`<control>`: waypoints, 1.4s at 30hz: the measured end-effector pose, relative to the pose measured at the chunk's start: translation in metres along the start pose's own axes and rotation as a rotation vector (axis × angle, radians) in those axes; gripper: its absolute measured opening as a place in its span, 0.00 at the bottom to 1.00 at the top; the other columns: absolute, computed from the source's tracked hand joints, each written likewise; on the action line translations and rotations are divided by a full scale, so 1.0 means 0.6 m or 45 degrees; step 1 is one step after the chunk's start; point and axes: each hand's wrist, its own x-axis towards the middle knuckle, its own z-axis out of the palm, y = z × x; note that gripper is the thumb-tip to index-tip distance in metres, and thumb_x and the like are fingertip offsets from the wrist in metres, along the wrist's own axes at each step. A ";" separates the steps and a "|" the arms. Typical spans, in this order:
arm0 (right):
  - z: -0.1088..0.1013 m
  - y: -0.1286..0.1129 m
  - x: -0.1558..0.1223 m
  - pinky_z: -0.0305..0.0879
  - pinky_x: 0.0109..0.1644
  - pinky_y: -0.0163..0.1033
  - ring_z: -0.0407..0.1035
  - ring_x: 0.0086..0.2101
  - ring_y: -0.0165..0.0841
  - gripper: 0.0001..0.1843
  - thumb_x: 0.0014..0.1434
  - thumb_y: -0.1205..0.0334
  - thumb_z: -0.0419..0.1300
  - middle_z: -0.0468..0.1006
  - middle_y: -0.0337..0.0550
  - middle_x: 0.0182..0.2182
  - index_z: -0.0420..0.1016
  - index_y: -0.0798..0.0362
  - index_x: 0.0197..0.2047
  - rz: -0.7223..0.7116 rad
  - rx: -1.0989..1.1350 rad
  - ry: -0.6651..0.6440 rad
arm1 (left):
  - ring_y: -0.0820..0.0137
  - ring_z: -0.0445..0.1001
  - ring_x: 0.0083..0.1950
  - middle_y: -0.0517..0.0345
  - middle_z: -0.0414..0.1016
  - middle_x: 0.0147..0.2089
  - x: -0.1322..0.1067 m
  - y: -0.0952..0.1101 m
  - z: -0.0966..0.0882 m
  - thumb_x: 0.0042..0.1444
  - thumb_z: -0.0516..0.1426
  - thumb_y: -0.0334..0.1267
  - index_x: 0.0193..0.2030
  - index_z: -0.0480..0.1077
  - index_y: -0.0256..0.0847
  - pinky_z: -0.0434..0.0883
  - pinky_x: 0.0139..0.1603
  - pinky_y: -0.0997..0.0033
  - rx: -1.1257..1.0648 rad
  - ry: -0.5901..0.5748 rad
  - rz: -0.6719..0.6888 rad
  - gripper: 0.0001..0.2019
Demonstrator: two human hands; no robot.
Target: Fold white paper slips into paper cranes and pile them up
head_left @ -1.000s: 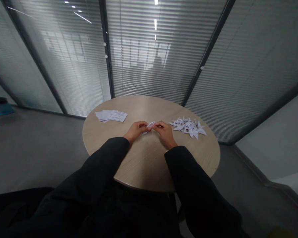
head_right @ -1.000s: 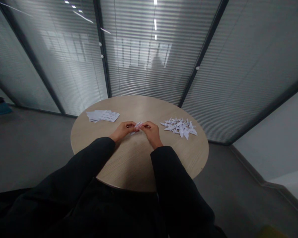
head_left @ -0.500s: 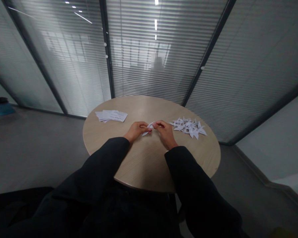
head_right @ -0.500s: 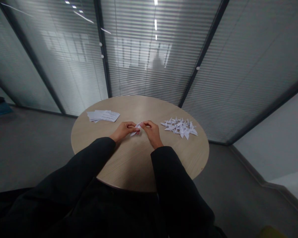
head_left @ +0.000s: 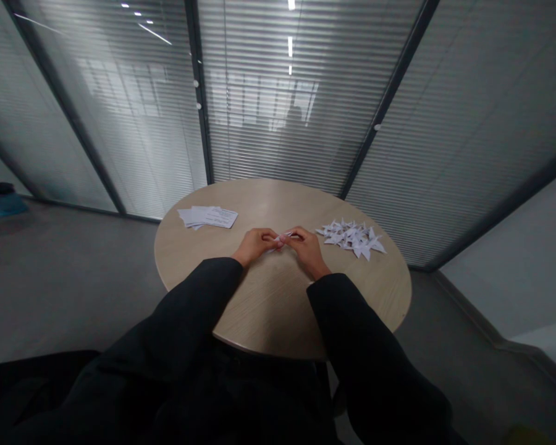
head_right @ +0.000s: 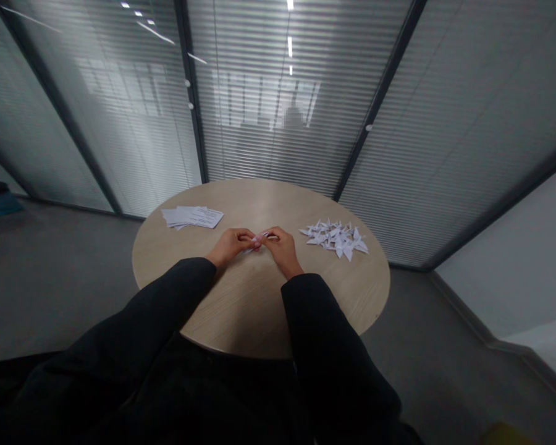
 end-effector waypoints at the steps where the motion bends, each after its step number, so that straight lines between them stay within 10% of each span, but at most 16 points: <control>1: 0.000 0.000 0.000 0.70 0.39 0.42 0.74 0.31 0.36 0.12 0.46 0.52 0.68 0.79 0.42 0.29 0.77 0.51 0.28 -0.008 -0.010 -0.003 | 0.68 0.76 0.32 0.52 0.78 0.28 0.000 0.001 0.000 0.38 0.68 0.45 0.29 0.74 0.34 0.69 0.38 0.69 0.017 0.011 0.005 0.17; 42: -0.005 0.001 0.005 0.70 0.40 0.43 0.73 0.33 0.36 0.15 0.46 0.47 0.66 0.78 0.42 0.30 0.77 0.51 0.26 -0.035 -0.116 0.127 | 0.67 0.77 0.34 0.51 0.80 0.31 -0.005 0.003 -0.002 0.46 0.64 0.49 0.34 0.78 0.35 0.67 0.36 0.71 0.271 0.084 0.064 0.17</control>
